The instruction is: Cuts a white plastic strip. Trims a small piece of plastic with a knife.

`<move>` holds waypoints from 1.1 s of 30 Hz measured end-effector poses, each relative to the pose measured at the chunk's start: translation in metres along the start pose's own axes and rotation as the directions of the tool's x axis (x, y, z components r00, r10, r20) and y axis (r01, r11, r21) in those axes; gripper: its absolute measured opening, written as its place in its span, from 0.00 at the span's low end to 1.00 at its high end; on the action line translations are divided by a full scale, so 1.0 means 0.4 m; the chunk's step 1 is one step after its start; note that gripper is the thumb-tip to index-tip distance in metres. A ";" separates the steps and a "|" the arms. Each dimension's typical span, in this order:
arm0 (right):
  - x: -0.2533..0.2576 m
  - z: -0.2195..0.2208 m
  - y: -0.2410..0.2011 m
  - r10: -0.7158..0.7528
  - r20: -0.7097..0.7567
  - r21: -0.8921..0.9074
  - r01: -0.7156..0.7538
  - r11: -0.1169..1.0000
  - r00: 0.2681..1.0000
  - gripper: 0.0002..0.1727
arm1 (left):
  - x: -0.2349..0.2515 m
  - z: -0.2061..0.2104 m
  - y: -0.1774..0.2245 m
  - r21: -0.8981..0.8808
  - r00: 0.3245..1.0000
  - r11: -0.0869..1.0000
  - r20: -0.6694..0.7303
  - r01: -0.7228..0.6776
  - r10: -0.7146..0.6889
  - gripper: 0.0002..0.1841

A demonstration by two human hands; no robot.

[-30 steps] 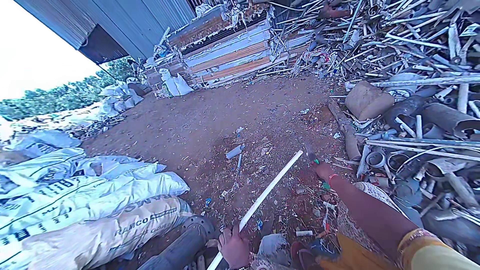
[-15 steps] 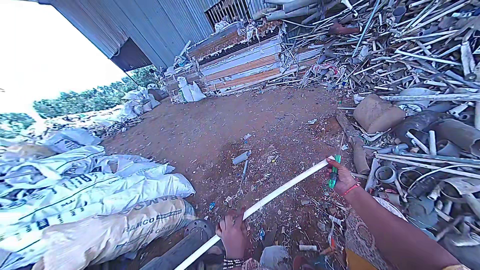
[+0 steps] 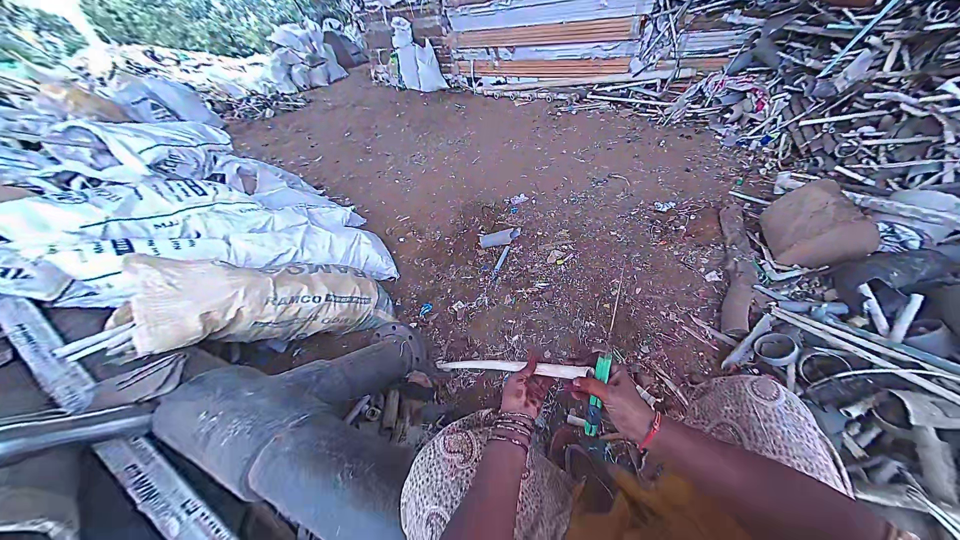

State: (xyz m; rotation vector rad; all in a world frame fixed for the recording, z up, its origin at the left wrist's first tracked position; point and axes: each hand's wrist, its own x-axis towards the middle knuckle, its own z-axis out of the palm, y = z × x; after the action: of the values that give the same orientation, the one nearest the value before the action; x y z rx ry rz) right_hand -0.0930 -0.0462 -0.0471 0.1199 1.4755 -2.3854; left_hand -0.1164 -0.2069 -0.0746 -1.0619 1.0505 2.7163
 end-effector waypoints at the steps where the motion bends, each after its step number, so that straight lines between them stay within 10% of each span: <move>1: 0.001 -0.009 -0.003 0.019 0.060 -0.071 -0.015 0.997 0.998 0.15 | 0.008 -0.010 0.002 0.021 1.000 1.000 -0.013 0.019 -0.019 0.12; 12: 0.013 -0.116 -0.050 0.122 0.260 -0.827 0.156 0.540 0.958 0.24 | 0.059 -0.013 0.012 0.330 0.976 0.919 0.056 -0.218 0.211 0.17; 18: -0.019 -0.083 -0.015 0.239 0.396 -0.885 0.299 0.355 0.887 0.28 | 0.022 0.011 -0.037 0.366 0.968 0.921 0.249 -0.131 0.038 0.18; 27: -0.048 -0.024 -0.030 0.297 0.281 -0.931 0.334 -0.147 0.913 0.57 | 0.018 0.005 -0.082 0.550 0.982 0.824 0.181 -0.140 0.046 0.34; 33: -0.050 -0.017 -0.011 0.323 0.320 -0.914 0.380 -0.143 0.891 0.58 | 0.018 -0.006 -0.051 0.390 0.989 0.908 0.054 -0.150 0.140 0.32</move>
State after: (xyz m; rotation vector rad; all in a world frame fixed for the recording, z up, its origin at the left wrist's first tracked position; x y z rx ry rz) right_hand -0.0762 -0.0339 -0.0417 -0.8419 2.5048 -0.3702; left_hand -0.1151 -0.1940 -0.0920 -0.9079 1.6414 2.4493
